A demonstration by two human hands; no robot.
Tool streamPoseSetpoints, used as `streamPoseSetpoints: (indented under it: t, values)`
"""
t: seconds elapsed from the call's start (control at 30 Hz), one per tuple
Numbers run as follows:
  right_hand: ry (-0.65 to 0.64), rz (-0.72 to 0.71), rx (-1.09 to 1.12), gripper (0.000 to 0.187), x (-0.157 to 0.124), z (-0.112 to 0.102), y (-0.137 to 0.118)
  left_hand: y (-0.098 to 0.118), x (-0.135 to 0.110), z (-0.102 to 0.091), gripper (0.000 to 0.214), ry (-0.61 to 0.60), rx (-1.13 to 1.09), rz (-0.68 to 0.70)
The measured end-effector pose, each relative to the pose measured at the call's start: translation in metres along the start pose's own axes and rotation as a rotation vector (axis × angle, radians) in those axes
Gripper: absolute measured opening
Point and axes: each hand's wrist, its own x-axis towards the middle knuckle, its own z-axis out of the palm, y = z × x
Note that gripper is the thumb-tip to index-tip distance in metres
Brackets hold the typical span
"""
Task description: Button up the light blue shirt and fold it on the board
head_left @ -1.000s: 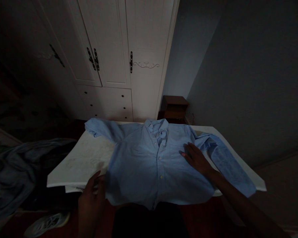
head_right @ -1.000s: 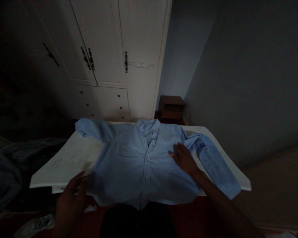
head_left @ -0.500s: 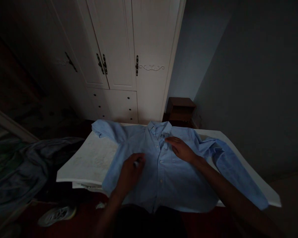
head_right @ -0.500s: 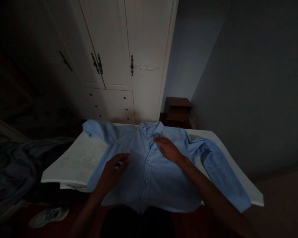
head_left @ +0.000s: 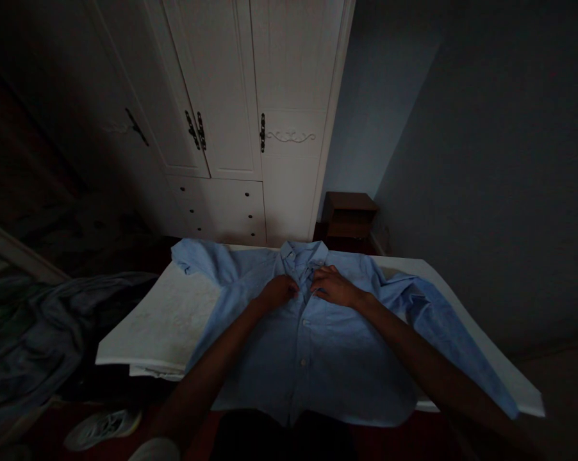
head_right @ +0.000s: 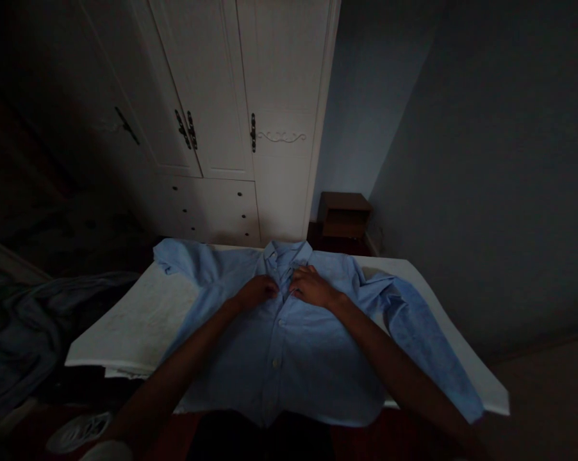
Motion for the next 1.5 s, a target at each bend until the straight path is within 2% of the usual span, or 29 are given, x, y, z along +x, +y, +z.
streamPoseSetpoints:
  t: [0.2, 0.4, 0.6, 0.7, 0.83, 1.1, 1.33, 1.5]
  values:
    - [0.042, -0.092, 0.103, 0.012, 0.024, 0.022, 0.003, -0.016, 0.003, 0.004, 0.009, -0.026, -0.1, 0.034]
    - [0.231, -0.164, 0.063, 0.024, 0.009, 0.038, 0.008, -0.021, 0.007, 0.012, 0.013, 0.02, -0.112, 0.038]
    - [0.331, -0.17, 0.018, 0.025, 0.003, 0.052, 0.005, -0.017, 0.003, 0.014, 0.015, 0.042, -0.11, 0.035]
    - [0.365, -0.174, 0.01, 0.025, 0.004, 0.057, 0.006, -0.016, 0.0, 0.016, 0.012, 0.083, -0.192, -0.013]
    - [0.402, -0.173, -0.044, 0.026, 0.001, 0.057, 0.006, -0.014, -0.001, 0.018, 0.008, 0.138, -0.353, -0.067]
    - [0.542, -0.252, -0.1, 0.019, -0.004, 0.05, 0.002, -0.009, -0.003, 0.019, 0.002, 0.205, -0.485, -0.083]
    - [0.639, -0.272, -0.105, 0.016, -0.005, 0.053, 0.003, -0.004, -0.006, 0.02, 0.003, 0.247, -0.5, -0.072]
    - [0.634, -0.244, -0.105, 0.015, -0.004, 0.051, 0.0, -0.002, -0.009, 0.018, 0.009, 0.237, -0.462, -0.025]
